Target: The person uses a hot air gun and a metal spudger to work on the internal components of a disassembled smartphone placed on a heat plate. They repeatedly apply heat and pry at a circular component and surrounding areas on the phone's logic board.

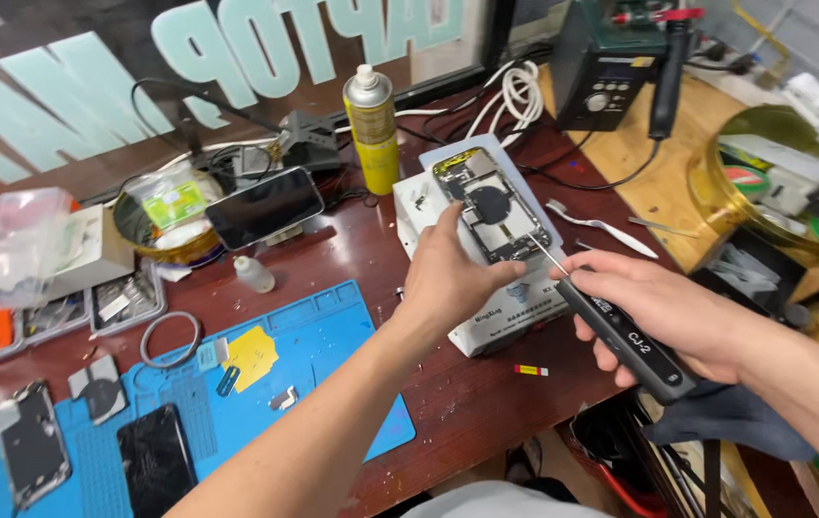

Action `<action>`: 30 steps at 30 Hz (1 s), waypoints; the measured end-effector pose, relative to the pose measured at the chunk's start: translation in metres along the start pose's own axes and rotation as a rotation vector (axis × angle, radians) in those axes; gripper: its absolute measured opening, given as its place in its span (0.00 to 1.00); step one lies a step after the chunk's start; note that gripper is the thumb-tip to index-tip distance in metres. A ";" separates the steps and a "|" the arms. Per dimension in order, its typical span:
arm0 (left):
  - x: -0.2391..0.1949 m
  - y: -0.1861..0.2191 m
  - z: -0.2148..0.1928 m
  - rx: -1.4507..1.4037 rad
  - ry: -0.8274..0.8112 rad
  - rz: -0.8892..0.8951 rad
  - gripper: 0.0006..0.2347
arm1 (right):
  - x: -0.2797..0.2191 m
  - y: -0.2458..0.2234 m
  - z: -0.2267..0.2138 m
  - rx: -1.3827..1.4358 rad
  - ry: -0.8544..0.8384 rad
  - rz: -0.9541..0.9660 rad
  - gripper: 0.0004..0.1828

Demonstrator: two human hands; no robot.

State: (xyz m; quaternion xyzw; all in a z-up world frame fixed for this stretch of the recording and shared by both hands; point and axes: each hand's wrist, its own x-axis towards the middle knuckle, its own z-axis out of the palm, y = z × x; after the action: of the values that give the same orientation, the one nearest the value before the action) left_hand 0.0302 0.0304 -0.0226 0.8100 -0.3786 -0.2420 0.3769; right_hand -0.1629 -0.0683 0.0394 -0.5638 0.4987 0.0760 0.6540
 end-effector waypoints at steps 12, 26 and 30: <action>-0.001 0.019 0.046 0.133 0.227 -0.136 0.44 | 0.026 -0.017 -0.026 -0.374 -0.205 -0.095 0.29; -0.001 0.019 0.052 -0.059 0.232 -0.203 0.44 | 0.025 -0.020 -0.030 -0.360 -0.218 -0.070 0.27; -0.003 0.027 0.051 -0.266 0.195 -0.353 0.44 | 0.025 -0.021 -0.028 -0.368 -0.192 -0.082 0.28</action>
State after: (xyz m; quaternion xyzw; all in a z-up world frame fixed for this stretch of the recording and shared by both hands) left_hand -0.0179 -0.0001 -0.0316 0.8264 -0.1575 -0.2725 0.4670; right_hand -0.1529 -0.1099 0.0382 -0.6836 0.3887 0.1925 0.5870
